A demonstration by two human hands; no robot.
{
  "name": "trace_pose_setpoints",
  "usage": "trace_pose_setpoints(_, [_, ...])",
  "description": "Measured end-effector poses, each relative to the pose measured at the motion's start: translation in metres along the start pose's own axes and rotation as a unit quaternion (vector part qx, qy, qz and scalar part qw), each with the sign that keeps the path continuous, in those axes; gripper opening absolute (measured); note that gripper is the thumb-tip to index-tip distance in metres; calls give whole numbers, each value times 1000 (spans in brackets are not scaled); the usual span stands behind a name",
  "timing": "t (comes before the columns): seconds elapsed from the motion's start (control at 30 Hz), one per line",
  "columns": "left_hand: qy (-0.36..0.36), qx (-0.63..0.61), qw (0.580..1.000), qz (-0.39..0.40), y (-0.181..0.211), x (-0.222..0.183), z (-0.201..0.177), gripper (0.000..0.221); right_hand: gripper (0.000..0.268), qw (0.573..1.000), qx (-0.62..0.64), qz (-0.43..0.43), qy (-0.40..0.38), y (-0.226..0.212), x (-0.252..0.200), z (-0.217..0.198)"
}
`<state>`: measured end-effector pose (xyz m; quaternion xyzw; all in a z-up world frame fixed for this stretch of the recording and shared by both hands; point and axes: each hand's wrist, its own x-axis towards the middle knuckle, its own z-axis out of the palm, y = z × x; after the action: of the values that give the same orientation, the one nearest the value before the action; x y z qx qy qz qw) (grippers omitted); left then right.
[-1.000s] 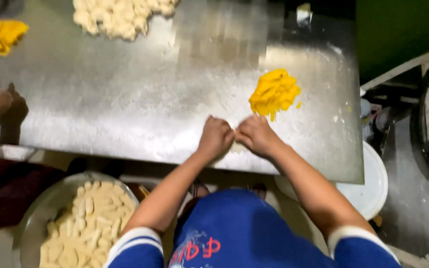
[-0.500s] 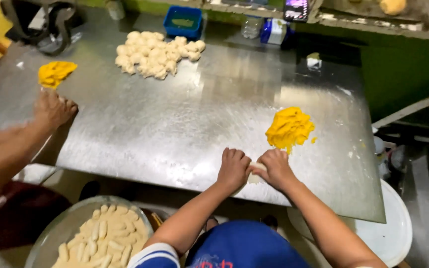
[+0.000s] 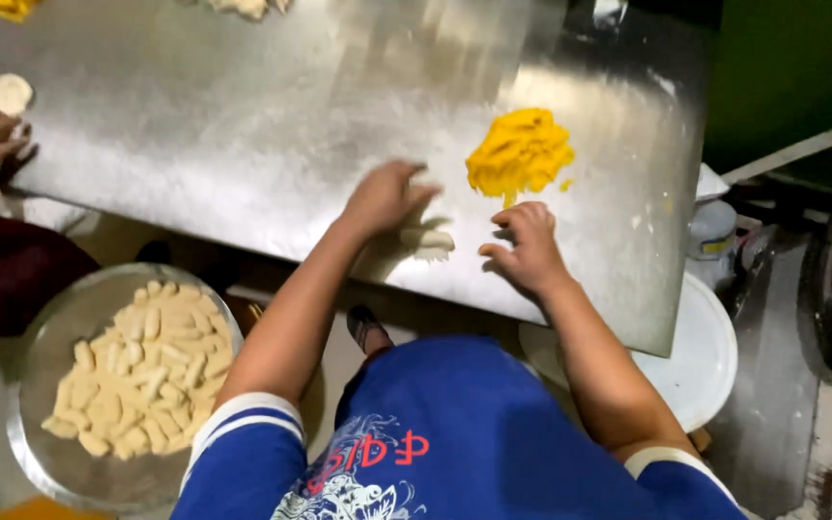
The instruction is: Shape and combine pieces of dough on a stainless steel table in a bakery
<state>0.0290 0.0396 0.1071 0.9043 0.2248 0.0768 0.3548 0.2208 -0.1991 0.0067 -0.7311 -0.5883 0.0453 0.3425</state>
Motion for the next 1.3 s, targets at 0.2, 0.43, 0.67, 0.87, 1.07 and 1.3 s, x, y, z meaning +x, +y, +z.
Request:
trace_pose_setpoints(0.2, [19,216,974,-58,48,-38,78,78,25,992,87,29,83,21,-35,-52])
trace_pose_setpoints(0.43, [231,273,928,101,14,-136,157,51,14,994,48,-24,93,71,30,-59])
trace_pose_setpoints(0.67, [214,99,882,-407,47,-232,-14,34,43,990,-96,97,-35,100,151,-62])
trace_pose_setpoints(0.87, [268,358,754,-480,-96,-289,-51,69,37,956,-209,141,-153,94,179,-58])
trace_pose_setpoints(1.07, [403,287,862,-113,-221,-89,-54,54,25,913,-176,360,-71,137,138,-99])
trace_pose_setpoints(1.3, [319,305,897,-37,-257,179,-139,45,43,863,90,488,92,59,63,-132])
